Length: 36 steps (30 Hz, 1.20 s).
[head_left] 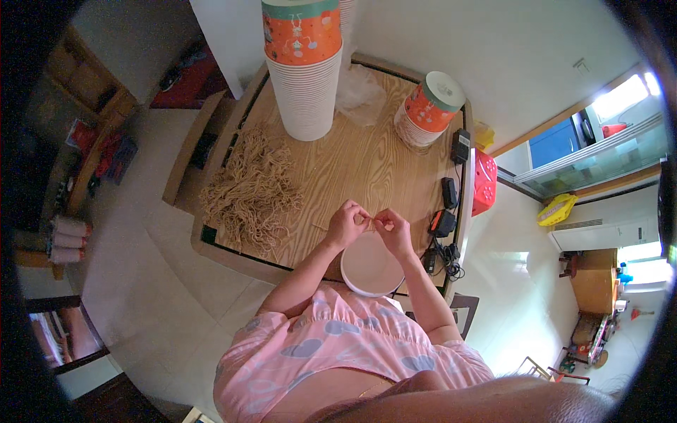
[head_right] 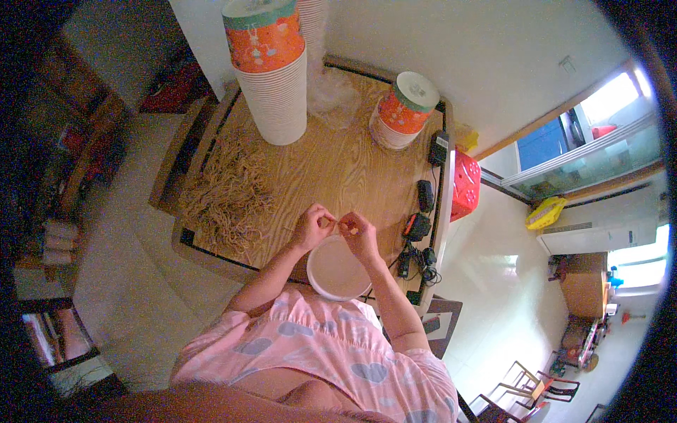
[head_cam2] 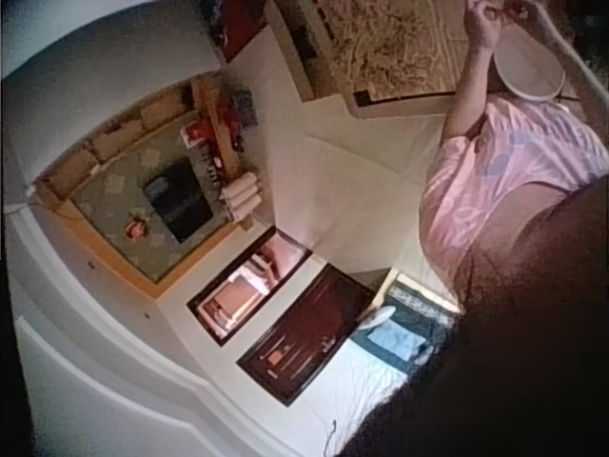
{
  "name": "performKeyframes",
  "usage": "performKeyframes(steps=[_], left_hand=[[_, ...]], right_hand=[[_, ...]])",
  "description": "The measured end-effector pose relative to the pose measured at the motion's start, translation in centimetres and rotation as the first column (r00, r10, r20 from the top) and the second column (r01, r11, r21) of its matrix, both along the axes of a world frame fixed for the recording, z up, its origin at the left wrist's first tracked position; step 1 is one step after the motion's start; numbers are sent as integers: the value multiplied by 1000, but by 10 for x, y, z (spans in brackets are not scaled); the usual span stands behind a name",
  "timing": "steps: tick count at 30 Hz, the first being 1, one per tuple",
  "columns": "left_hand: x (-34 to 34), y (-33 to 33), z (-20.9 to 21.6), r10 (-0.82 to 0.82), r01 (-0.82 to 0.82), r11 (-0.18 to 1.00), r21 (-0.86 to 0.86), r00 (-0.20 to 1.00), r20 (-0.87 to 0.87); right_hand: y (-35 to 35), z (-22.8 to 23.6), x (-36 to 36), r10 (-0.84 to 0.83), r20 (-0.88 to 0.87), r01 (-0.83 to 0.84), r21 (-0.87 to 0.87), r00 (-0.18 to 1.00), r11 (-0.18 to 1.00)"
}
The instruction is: The recorder is shown separating and placing shredded filler material into paper bowls at a workstation.
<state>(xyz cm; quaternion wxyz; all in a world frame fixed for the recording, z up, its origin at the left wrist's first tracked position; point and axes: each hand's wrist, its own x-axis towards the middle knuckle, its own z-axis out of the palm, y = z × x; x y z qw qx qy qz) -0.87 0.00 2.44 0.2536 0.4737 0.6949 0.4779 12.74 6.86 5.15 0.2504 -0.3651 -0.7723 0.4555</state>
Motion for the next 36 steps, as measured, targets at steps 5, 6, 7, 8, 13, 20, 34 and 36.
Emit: performKeyframes(steps=[5,6,7,8,13,20,34,36], left_hand=[[1,1,-5,20,-20,1000,-1,1000,15],[1,2,-5,39,-39,999,31,999,6],[1,2,-4,38,-38,999,31,999,6],[1,2,-4,31,-31,999,19,999,20],[-1,0,-8,24,-24,999,42,1000,12],[-2,1,-20,-1,-17,997,77,972,235],[2,4,-35,-73,128,990,-63,835,545],[2,5,-37,-52,83,996,-34,846,531]], right_hand=[[-2,-8,-3,-11,-78,8,-34,997,999],[-1,-10,-2,-12,-78,9,-34,997,999],[-1,-11,-2,-3,-59,1,-28,998,1000],[0,-12,-1,6,-39,-7,-22,999,1000],[2,-12,1,16,70,-14,-32,997,999],[2,-17,5,-38,33,42,-121,999,992],[0,-16,1,-44,-28,42,-60,999,997],[0,-13,1,-51,-6,51,-66,999,997]])
